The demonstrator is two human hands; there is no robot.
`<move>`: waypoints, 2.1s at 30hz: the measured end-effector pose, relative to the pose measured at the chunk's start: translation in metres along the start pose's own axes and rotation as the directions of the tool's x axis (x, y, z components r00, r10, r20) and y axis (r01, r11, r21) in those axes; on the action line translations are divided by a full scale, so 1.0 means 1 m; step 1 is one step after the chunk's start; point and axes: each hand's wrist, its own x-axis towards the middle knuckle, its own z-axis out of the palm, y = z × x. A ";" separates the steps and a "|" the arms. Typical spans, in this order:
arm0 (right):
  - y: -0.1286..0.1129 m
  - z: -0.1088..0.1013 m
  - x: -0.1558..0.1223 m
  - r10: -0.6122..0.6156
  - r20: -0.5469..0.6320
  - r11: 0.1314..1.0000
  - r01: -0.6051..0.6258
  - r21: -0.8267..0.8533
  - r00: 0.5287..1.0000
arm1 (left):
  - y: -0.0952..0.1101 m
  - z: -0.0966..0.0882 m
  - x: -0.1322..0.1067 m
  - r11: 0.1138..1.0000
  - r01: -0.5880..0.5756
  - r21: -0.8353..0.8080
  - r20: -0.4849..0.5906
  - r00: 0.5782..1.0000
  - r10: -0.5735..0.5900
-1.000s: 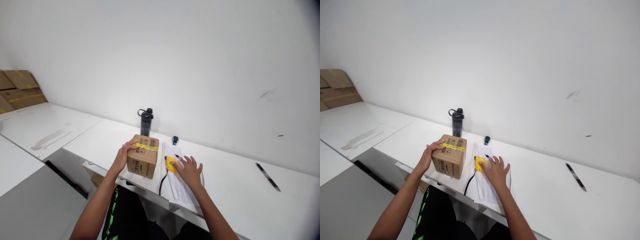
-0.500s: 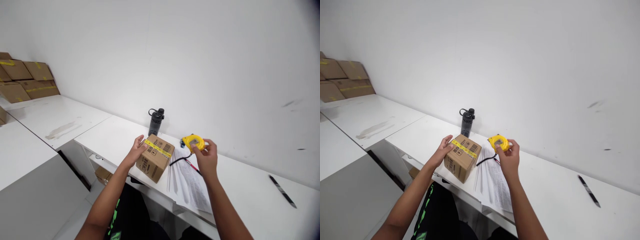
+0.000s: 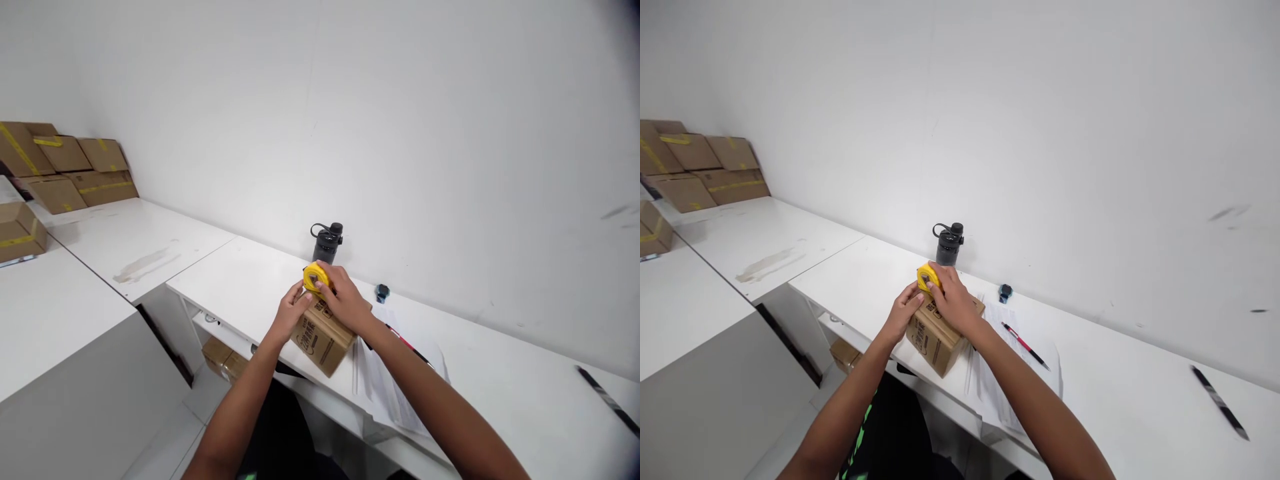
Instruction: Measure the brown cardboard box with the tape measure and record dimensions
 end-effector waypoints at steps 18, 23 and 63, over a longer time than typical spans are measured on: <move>-0.005 -0.056 -0.164 0.088 -0.365 0.973 -0.159 -0.167 0.927 | 0.004 0.013 0.007 0.982 0.032 0.185 -0.187 0.982 0.003; 0.001 -0.055 -0.169 0.038 -0.380 0.977 -0.115 -0.181 0.924 | 0.004 0.016 0.010 0.980 0.015 0.200 -0.206 0.978 0.027; -0.016 -0.040 -0.070 0.009 -0.107 0.980 -0.030 -0.196 0.994 | 0.007 0.018 0.008 0.976 0.006 0.217 -0.201 0.979 0.039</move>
